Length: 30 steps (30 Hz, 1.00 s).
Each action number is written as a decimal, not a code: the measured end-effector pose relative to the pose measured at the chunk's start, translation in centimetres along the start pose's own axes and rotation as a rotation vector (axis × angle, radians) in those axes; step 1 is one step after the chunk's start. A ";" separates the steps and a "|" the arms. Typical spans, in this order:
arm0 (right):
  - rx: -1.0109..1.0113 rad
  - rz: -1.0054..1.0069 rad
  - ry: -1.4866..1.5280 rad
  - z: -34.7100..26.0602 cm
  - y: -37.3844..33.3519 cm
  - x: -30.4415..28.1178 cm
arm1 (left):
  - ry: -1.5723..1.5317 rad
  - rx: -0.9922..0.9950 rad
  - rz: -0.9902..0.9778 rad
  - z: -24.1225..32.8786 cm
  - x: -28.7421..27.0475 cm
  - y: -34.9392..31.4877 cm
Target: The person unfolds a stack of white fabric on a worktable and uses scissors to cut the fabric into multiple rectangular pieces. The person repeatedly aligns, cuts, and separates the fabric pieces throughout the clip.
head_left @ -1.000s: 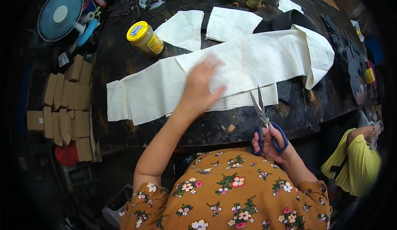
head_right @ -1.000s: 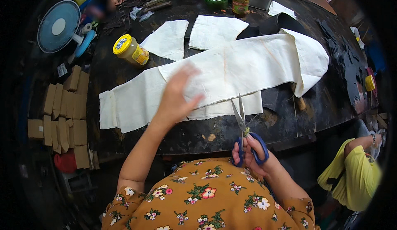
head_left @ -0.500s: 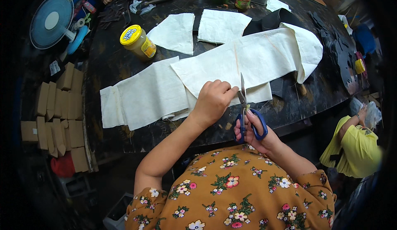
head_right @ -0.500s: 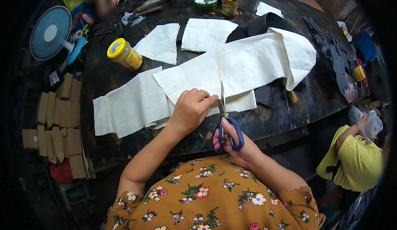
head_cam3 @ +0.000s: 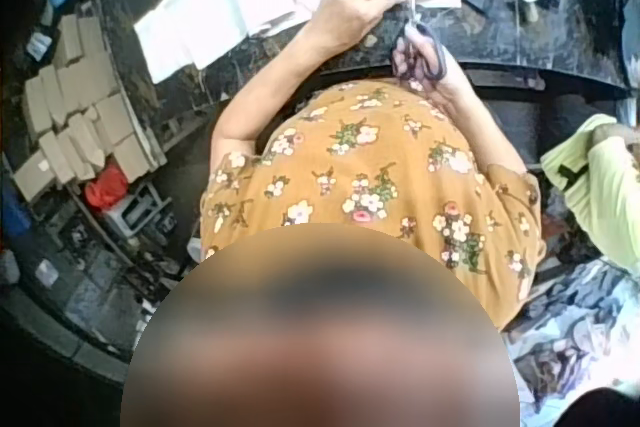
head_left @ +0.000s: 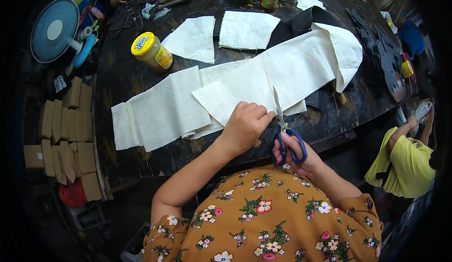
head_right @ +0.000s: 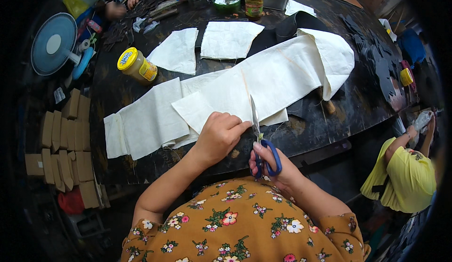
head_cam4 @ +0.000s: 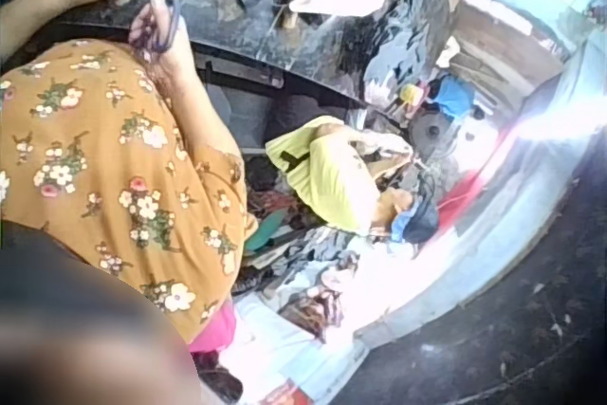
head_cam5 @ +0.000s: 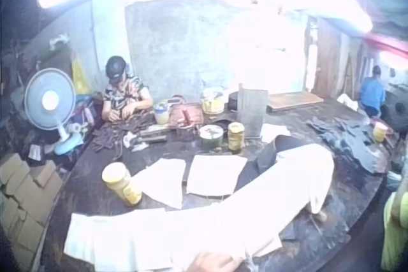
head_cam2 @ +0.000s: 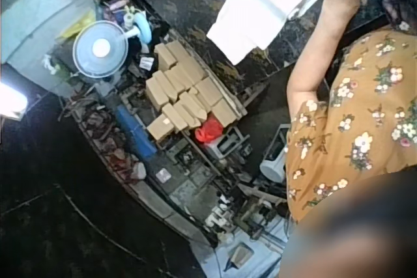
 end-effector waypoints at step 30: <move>-0.087 -0.210 -0.273 -3.1 0.8 -2.7 | -1.007 -0.672 -0.359 -10.7 1.2 7.1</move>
Point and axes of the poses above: each hand's wrist, its own y-axis towards the middle knuckle, its own x-axis out of the palm, z = x × y, the point moved 5 cm from there along y, towards the middle knuckle, and after that the axes turned 8 degrees about -x, right-handed, at the moved point
